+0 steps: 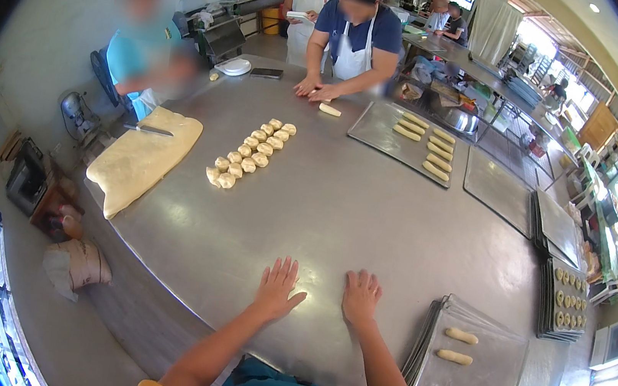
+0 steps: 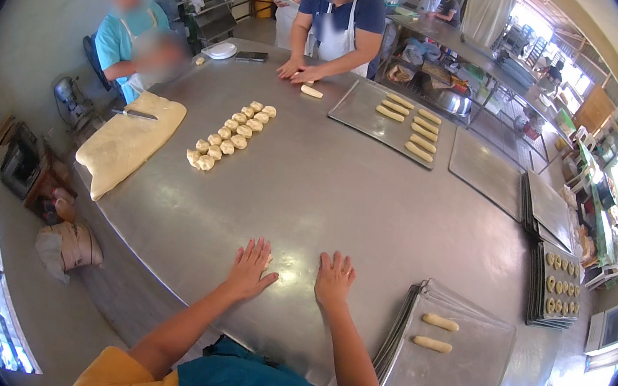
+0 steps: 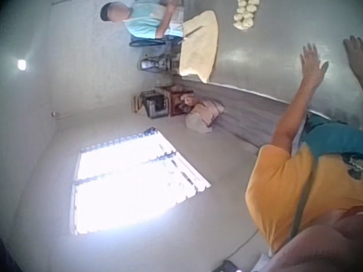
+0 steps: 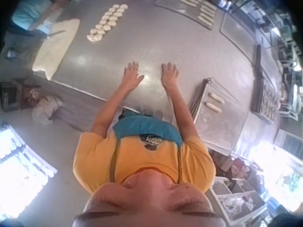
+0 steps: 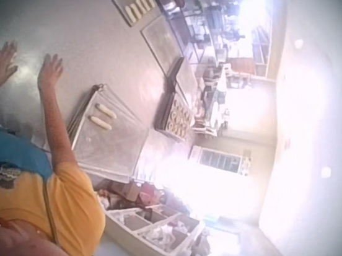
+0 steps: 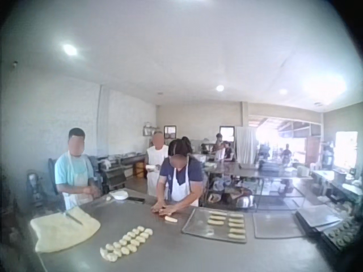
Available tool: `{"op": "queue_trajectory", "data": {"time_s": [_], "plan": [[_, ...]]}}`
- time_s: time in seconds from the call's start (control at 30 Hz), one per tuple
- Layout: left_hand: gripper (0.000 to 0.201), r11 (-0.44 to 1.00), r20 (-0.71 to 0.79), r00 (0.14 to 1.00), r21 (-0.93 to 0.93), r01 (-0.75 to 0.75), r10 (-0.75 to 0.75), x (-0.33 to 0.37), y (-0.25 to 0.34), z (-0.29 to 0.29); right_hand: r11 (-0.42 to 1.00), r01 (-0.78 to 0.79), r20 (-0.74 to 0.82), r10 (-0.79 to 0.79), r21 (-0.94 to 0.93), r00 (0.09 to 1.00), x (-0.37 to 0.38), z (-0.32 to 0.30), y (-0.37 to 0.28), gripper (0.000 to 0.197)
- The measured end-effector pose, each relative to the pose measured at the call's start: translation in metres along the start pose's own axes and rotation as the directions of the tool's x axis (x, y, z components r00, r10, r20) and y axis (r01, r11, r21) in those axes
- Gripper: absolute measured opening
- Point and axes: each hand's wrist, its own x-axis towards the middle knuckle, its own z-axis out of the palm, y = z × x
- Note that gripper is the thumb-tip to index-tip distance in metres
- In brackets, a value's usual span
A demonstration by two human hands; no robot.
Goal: The person shapes dough into spiral pastries by rolling and coiling small pieces, then places them on metal baking trays. The person also rolls dough into cylindrical shapes and arranges them on trays. Other workers are visible performing similar tasks at the same table.
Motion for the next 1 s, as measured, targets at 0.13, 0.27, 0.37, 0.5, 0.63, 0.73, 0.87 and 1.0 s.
{"op": "queue_trajectory", "data": {"time_s": [0.13,0.27,0.37,0.5,0.63,0.73,0.87,1.0], "plan": [[0.083,0.993,0.27,0.958,-0.036,0.112,-0.098,0.012,0.012,-0.04,0.979,-0.034,0.163,0.001,0.199,0.987,0.005,-0.004,0.011,0.066],[0.067,0.959,0.197,0.959,-0.153,0.237,-0.206,0.065,0.002,-0.084,0.793,-0.182,0.2,0.077,0.581,0.977,0.046,-0.061,0.032,0.066],[0.051,0.96,-0.242,0.959,-0.269,0.082,-0.15,0.092,-0.001,-0.084,0.848,-0.053,-0.121,0.137,0.528,0.983,0.071,-0.087,0.026,0.063],[0.035,0.935,-0.438,0.898,-0.334,-0.116,-0.045,0.114,0.004,-0.04,0.964,-0.047,-0.161,0.091,0.261,0.983,0.071,-0.063,0.0,0.057],[0.037,0.99,-0.249,0.964,-0.131,0.057,-0.088,0.114,0.007,0.008,0.993,-0.002,-0.051,0.009,0.122,0.999,0.072,-0.019,-0.01,0.054],[0.047,0.988,-0.184,0.973,-0.091,0.122,-0.138,0.119,0.008,0.012,0.994,0.035,0.028,-0.038,0.104,0.999,0.083,-0.005,-0.003,0.058],[0.061,0.954,-0.007,0.958,-0.095,0.283,-0.285,0.122,0.016,-0.017,0.966,-0.014,0.022,0.009,0.26,1.0,0.089,-0.009,0.006,0.061],[0.068,0.976,-0.204,0.956,-0.096,0.194,-0.21,0.099,0.023,-0.033,0.985,0.036,-0.122,-0.015,0.17,0.992,0.065,-0.009,0.003,0.066]]}}
